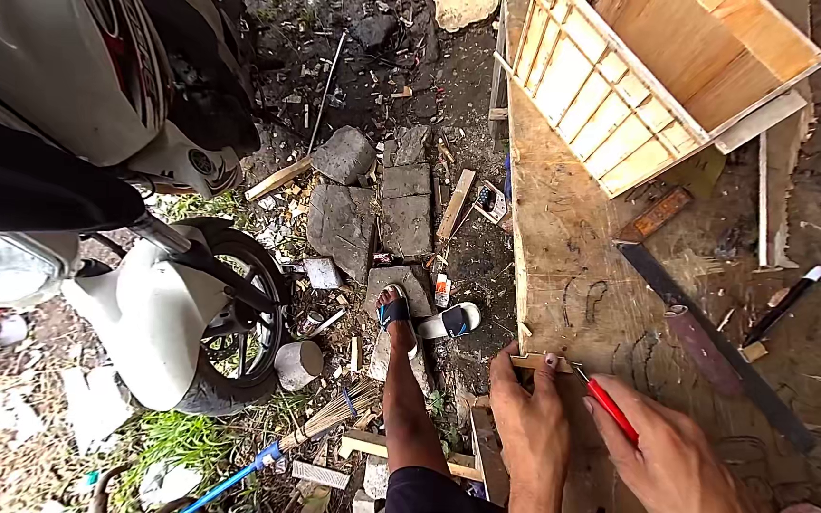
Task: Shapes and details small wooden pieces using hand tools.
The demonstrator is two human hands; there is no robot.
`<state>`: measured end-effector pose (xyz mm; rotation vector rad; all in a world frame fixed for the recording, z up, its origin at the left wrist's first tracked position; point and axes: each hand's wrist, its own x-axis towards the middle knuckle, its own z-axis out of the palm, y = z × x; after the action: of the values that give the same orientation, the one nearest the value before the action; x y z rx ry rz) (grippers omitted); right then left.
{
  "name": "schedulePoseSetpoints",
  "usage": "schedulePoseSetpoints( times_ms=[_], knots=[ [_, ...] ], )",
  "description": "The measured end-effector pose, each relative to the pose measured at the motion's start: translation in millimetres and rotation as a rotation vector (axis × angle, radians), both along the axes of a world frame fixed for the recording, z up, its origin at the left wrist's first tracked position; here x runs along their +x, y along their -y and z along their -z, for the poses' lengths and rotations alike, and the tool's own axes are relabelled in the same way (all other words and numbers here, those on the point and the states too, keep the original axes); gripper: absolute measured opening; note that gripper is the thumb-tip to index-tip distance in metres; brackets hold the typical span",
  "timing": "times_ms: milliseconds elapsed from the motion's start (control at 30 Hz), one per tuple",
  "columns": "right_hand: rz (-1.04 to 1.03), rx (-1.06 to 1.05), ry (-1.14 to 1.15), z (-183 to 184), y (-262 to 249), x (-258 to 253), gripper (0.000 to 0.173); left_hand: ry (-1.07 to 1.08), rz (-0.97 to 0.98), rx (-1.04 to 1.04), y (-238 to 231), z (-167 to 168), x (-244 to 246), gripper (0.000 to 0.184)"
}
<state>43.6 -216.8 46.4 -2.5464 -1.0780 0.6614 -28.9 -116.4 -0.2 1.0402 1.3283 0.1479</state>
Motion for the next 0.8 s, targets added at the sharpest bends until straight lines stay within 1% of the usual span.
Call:
schedulePoseSetpoints(
  times_ms=[533,667,800],
  knots=[
    [0.0,-0.015,-0.021,-2,-1,1,0.027,-0.005,0.008,0.012,0,0,1,0.033],
    [-0.025,-0.052,-0.022,-5,-3,2,0.028,-0.065,0.042,0.054,2,-2,5,0.031],
    [-0.076,-0.115,0.002,-11,-11,3,0.026,-0.164,0.065,0.091,3,-4,14,0.03]
  ],
)
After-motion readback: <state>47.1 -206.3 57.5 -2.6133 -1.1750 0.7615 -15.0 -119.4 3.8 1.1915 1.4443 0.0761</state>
